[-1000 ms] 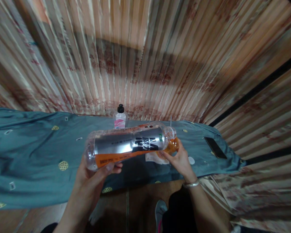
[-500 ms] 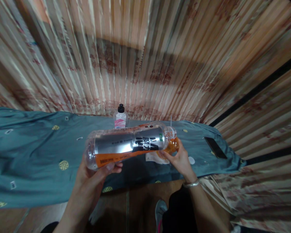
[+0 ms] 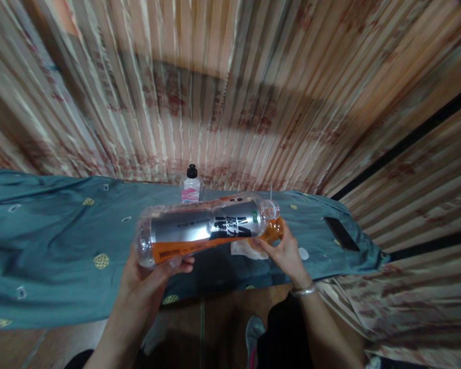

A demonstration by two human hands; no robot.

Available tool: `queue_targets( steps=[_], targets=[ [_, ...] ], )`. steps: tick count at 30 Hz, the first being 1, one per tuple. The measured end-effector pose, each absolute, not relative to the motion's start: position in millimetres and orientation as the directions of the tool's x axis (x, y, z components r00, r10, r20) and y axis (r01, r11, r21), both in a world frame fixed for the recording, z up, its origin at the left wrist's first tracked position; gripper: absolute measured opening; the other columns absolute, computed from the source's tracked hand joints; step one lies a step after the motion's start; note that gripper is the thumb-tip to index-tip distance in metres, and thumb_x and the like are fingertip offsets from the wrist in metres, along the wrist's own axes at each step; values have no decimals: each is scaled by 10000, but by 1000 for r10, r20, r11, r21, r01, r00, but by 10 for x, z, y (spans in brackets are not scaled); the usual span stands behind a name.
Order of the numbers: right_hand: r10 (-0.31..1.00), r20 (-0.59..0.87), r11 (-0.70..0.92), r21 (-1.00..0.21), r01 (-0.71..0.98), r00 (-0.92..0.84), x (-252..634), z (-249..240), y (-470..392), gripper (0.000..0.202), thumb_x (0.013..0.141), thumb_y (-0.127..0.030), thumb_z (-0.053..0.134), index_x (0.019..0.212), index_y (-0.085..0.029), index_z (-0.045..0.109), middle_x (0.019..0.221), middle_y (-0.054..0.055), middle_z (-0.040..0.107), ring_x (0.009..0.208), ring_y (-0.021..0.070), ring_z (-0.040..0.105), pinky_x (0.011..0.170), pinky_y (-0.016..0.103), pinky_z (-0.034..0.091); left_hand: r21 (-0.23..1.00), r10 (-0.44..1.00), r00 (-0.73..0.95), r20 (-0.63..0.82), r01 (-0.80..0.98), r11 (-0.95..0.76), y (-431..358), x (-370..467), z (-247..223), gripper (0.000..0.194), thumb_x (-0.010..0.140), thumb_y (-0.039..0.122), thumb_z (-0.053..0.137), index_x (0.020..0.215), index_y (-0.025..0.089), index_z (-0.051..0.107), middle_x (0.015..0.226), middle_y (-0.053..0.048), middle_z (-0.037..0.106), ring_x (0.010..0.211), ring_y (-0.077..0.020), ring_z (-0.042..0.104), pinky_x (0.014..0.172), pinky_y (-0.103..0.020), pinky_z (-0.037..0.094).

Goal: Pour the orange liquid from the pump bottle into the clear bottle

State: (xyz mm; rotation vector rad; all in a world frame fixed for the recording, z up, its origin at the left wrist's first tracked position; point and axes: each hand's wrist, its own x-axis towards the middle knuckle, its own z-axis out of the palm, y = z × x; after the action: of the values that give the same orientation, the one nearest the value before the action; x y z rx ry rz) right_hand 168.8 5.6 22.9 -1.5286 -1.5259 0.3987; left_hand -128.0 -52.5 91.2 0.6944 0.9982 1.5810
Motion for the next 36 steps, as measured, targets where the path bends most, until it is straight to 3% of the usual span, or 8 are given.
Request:
queue_targets(
  steps=[4, 18, 31, 36],
  targets=[
    [917, 351, 169, -771, 614, 188, 1690, 231, 55, 823, 717, -538, 851, 1385, -152, 563, 1223, 171, 773, 1069, 359, 757, 956, 503, 601, 869, 964, -257, -74, -491, -64, -544, -1240, 947, 333, 660, 228, 906, 903, 185, 683, 747, -18, 796, 650, -180, 743, 579, -232, 618],
    [917, 325, 131, -792, 597, 231, 1667, 276, 61, 928, 615, -608, 897, 1357, -144, 588, 1210, 182, 785, 1077, 379, 759, 962, 519, 602, 869, 976, -216, -44, -489, -69, -507, -1316, 868, 325, 651, 309, 968, 844, 170, 747, 770, -29, 801, 658, -173, 748, 587, -224, 628],
    [911, 351, 157, -777, 609, 214, 1654, 276, 50, 865, 661, -580, 881, 1357, -156, 593, 1201, 158, 790, 1065, 359, 766, 948, 497, 614, 859, 966, -252, -64, -507, -76, -522, -1291, 894, 340, 658, 251, 937, 904, 180, 714, 774, -22, 803, 649, -180, 750, 569, -223, 619],
    [912, 347, 147, -775, 615, 219, 1652, 282, 53, 868, 654, -596, 880, 1349, -156, 603, 1191, 164, 794, 1063, 368, 767, 934, 502, 617, 881, 983, -182, -34, -470, -57, -503, -1338, 862, 357, 653, 313, 966, 854, 166, 710, 780, -38, 805, 665, -187, 760, 580, -227, 628]
  ],
)
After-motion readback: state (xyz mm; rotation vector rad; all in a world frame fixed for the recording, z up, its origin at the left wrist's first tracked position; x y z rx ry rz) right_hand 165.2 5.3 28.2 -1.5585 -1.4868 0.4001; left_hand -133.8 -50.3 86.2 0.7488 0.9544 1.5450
